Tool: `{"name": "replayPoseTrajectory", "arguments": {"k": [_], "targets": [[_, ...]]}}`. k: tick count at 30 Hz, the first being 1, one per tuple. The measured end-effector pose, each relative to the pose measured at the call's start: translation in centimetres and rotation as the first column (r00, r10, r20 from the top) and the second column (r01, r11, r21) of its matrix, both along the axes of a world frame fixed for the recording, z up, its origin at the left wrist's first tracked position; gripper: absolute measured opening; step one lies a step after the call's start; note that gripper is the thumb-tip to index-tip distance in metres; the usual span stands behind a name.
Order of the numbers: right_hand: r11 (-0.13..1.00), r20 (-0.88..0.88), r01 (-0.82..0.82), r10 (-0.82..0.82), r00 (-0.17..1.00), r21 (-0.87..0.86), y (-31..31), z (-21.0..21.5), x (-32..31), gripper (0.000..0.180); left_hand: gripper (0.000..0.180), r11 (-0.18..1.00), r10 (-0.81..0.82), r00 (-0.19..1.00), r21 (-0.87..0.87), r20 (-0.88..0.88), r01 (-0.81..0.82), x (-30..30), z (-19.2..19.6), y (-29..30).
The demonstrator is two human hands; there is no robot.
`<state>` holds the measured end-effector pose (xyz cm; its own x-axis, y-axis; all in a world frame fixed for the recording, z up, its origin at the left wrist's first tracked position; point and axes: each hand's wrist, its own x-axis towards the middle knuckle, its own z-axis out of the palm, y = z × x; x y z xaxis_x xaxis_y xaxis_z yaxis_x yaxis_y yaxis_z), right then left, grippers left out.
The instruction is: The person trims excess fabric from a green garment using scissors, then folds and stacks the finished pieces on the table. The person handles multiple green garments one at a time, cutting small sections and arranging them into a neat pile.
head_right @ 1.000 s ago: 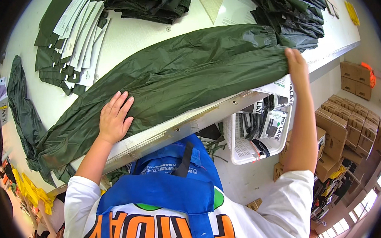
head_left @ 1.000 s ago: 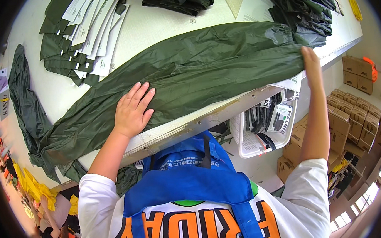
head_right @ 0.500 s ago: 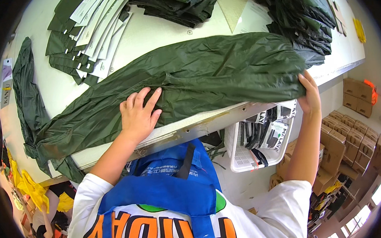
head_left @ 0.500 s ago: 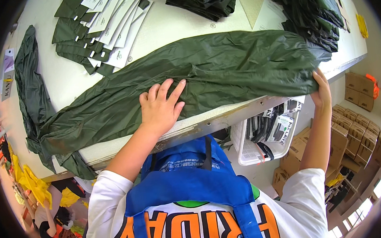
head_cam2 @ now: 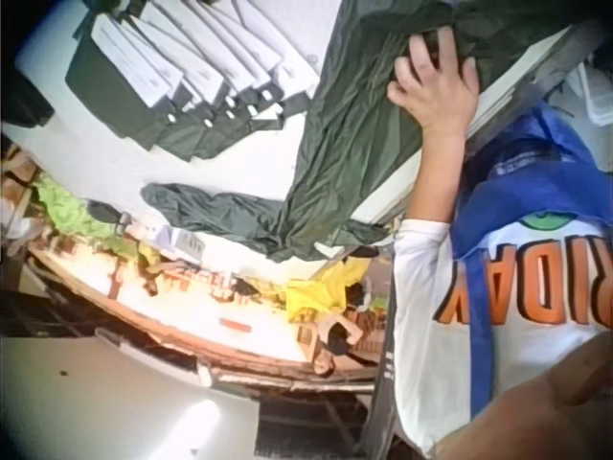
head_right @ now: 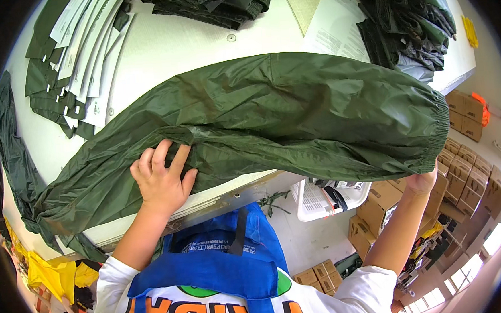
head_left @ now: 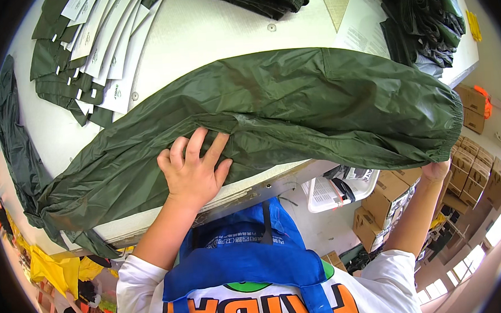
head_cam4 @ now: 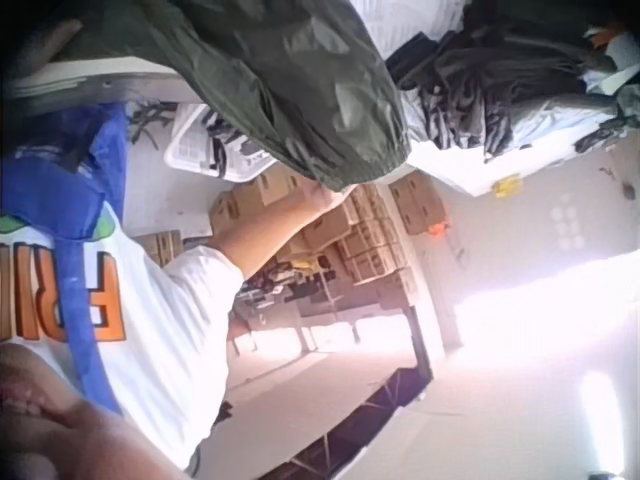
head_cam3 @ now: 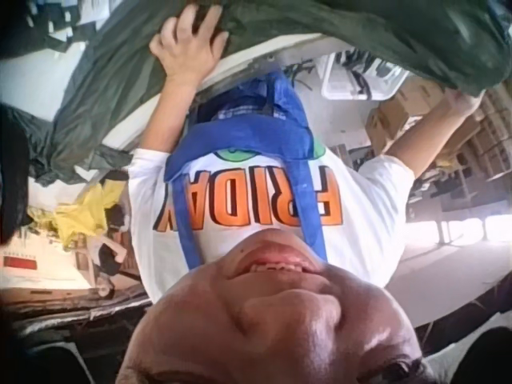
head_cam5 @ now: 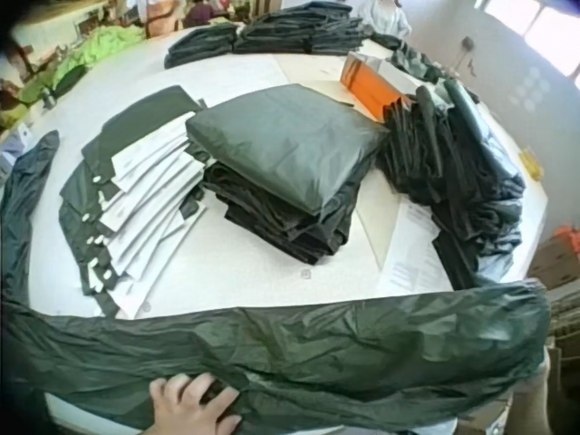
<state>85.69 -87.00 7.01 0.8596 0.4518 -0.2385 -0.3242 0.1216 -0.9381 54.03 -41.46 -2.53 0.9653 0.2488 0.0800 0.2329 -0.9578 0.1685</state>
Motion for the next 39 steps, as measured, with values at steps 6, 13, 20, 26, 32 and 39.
{"name": "replayPoseTrajectory", "arguments": {"k": [6,13,20,26,32,39], "targets": [[0.964,-0.019,0.016,-0.022,1.000,-0.264,5.2,1.6,-0.2,0.061,0.047,1.000,-0.014,1.000,-0.010,-0.007,0.014,0.1,0.2,0.2],[0.681,0.575,0.254,0.295,0.763,-0.687,22.0,2.6,-1.7,0.027,0.053,1.000,-0.006,1.000,0.021,-0.029,0.007,0.4,0.7,0.0],[0.429,0.374,0.087,0.649,0.662,-0.899,33.1,-5.7,-4.1,0.019,0.055,1.000,-0.005,1.000,-0.002,-0.001,0.005,0.5,0.7,0.2],[0.402,0.388,0.144,0.631,0.672,-0.904,33.7,-5.9,-3.8,0.013,0.057,1.000,0.014,1.000,-0.018,0.005,-0.014,0.4,0.7,0.1],[0.311,0.298,0.084,0.746,0.596,-0.947,34.5,-6.2,-2.3,0.016,0.055,1.000,0.013,1.000,-0.025,0.007,-0.013,0.5,0.7,0.1],[0.802,-0.022,-0.287,0.324,0.946,-0.524,32.2,-6.1,-1.1,0.010,0.053,1.000,0.008,1.000,-0.014,0.001,-0.008,0.6,0.6,0.3]]}}
